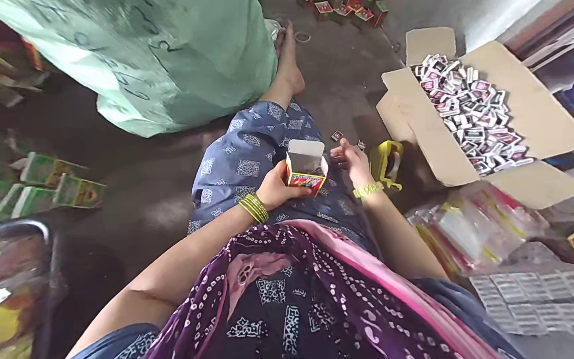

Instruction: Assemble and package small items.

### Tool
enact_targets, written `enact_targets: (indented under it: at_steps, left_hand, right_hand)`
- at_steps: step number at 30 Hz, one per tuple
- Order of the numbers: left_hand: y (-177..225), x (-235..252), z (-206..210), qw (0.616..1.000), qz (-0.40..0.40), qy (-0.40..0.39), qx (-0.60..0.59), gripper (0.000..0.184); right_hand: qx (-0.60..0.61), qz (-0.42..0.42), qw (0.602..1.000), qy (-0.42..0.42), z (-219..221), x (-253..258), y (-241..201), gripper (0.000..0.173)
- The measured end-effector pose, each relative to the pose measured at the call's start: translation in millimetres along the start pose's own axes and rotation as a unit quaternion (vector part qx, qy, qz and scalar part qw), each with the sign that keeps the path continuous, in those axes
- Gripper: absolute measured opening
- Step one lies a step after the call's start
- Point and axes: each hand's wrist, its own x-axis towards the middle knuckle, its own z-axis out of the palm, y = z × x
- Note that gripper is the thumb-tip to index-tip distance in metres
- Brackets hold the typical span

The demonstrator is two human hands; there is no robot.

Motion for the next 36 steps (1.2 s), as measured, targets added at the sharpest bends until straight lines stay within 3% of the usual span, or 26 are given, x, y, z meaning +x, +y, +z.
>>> enact_targets:
  at_steps: [2,5,12,16,19,22,24,28,32,36]
  left_hand:
    - [0,-1,-3,1.000,0.026,-0.016,0.001,0.080]
    - [0,-3,-5,0.998,0.051,-0.040,-0.005,0.069]
    - [-5,-4,-6,0.992,0.113,-0.048,0.024,0.069]
    - [-5,-4,-7,0.994,0.104,-0.020,0.028,0.068]
    - [-7,-4,-7,0.995,0.093,-0.006,0.034,0.069]
    - [-7,-3,-7,0.992,0.106,-0.002,0.064,0.068]
    - [-6,-3,-6,0.988,0.126,0.003,0.087,0.067]
    - [-4,-6,-4,0.991,0.115,0.004,0.069,0.067]
    - [-2,-12,-4,0.990,0.099,0.012,0.101,0.062]
    - [-5,-14,-7,0.986,0.093,0.023,0.133,0.051]
  right_hand:
    - [-0.170,0.046,0.984,0.002,-11,31,32,0.047]
    - [-0.327,0.111,0.937,-0.047,-4,45,56,0.048]
    - [-0.303,0.134,0.943,-0.006,16,42,72,0.043]
    - [-0.234,0.051,0.969,0.059,-2,33,57,0.039]
    - [-0.089,-0.057,0.989,0.103,-17,10,24,0.040]
    - [0.071,-0.190,0.973,0.108,-23,-34,-34,0.045]
    - [0.096,-0.261,0.958,0.071,-22,-64,-68,0.040]
    - [-0.061,-0.329,0.942,0.034,5,-92,-89,0.022]
    - [-0.186,-0.360,0.913,0.049,45,-95,-83,0.021]
    - [-0.281,-0.442,0.851,0.036,61,-95,-78,0.026]
